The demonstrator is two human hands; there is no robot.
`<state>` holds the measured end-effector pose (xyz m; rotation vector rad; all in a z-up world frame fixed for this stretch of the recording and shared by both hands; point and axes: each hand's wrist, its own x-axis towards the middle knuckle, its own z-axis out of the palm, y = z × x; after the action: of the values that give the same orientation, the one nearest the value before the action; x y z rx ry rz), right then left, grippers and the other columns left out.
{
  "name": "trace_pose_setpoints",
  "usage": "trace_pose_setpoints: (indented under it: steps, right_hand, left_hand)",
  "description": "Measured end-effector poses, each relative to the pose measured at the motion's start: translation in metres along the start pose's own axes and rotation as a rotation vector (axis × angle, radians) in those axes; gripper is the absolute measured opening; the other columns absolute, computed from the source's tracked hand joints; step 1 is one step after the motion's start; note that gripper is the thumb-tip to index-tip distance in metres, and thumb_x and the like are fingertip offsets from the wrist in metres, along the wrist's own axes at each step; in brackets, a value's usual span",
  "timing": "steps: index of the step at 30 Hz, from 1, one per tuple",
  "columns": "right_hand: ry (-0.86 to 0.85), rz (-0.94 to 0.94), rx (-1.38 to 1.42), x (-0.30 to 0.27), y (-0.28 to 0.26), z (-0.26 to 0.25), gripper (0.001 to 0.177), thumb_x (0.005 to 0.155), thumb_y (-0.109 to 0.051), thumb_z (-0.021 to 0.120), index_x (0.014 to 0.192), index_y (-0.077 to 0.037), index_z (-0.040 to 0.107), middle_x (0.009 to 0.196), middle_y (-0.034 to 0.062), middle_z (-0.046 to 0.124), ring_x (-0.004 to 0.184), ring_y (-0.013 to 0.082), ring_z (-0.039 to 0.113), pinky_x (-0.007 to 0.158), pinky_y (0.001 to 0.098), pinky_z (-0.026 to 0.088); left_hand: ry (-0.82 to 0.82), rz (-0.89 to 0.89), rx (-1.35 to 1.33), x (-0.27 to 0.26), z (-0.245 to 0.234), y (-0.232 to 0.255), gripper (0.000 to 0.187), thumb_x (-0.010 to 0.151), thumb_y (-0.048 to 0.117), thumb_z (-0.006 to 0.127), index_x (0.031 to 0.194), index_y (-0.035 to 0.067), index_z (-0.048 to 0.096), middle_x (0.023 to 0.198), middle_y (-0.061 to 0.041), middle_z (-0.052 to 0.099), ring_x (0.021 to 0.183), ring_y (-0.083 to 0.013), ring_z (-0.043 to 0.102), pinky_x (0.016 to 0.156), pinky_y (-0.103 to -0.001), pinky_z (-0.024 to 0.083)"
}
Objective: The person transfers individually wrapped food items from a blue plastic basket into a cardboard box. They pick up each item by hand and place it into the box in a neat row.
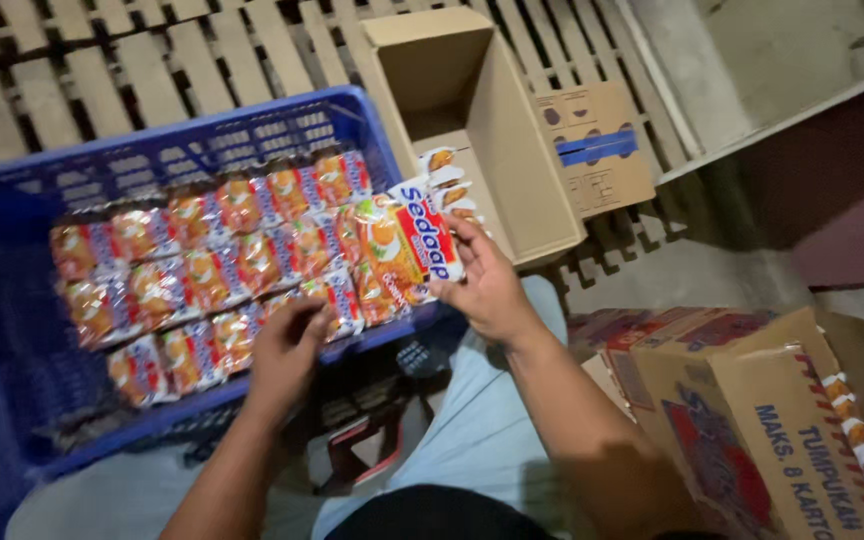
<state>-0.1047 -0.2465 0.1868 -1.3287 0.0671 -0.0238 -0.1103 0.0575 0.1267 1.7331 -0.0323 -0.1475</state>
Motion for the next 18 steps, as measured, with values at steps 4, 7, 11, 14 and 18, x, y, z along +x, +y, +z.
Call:
trace_pose_setpoints:
  steps: [4,7,11,14,18]
  right_hand:
    - [-0.08,-0.004,0.033,-0.018,0.035,0.034,0.101,0.077,0.012,0.089,0.164,-0.002,0.04,0.146,0.018,0.063,0.129,0.0233,0.066,0.105,0.033,0.062]
    - [-0.201,0.034,0.071,-0.022,0.054,0.053,0.103,0.075,0.004,0.093,0.164,-0.005,0.042,0.148,0.0148,0.062,0.132,0.0211,0.063,0.109,0.0349,0.06]
    - [-0.174,-0.151,-0.4,-0.003,0.025,0.048,0.077,0.085,-0.002,0.088,0.154,-0.013,0.055,0.141,0.0119,0.067,0.131,0.0263,0.068,0.112,0.0406,0.056]
    - [0.006,-0.435,-0.987,0.032,0.013,0.01,0.05,0.092,-0.018,0.086,0.138,-0.011,0.071,0.121,0.0142,0.074,0.117,0.037,0.071,0.104,0.0475,0.055]
    - [0.014,-0.082,-1.364,0.055,0.013,-0.021,0.081,0.098,-0.034,0.078,0.164,-0.001,0.044,0.14,0.0374,0.063,0.13,0.0598,0.061,0.11,0.0674,0.049]
  left_hand:
    - [-0.177,-0.156,-0.435,0.006,0.005,0.015,0.066,0.106,0.039,0.067,0.158,0.002,0.049,0.135,-0.019,0.072,0.111,-0.0194,0.071,0.092,-0.03,0.064]
    - [-0.056,-0.178,-0.536,0.012,0.005,0.003,0.083,0.105,0.019,0.075,0.165,-0.013,0.029,0.103,-0.012,0.069,0.086,-0.0164,0.071,0.068,-0.023,0.06]
    - [0.033,-0.274,-0.488,0.011,-0.032,0.014,0.074,0.099,0.018,0.081,0.159,-0.002,0.044,0.111,-0.006,0.074,0.087,-0.0102,0.073,0.064,-0.018,0.06]
    - [0.115,-0.297,-0.429,0.014,-0.072,-0.045,0.069,0.096,0.013,0.085,0.152,-0.002,0.05,0.102,-0.007,0.075,0.08,-0.0127,0.074,0.059,-0.022,0.062]
    - [0.152,-0.286,-0.252,0.025,-0.124,-0.076,0.078,0.09,0.009,0.09,0.155,-0.003,0.048,0.098,-0.012,0.075,0.072,-0.0178,0.071,0.053,-0.028,0.06]
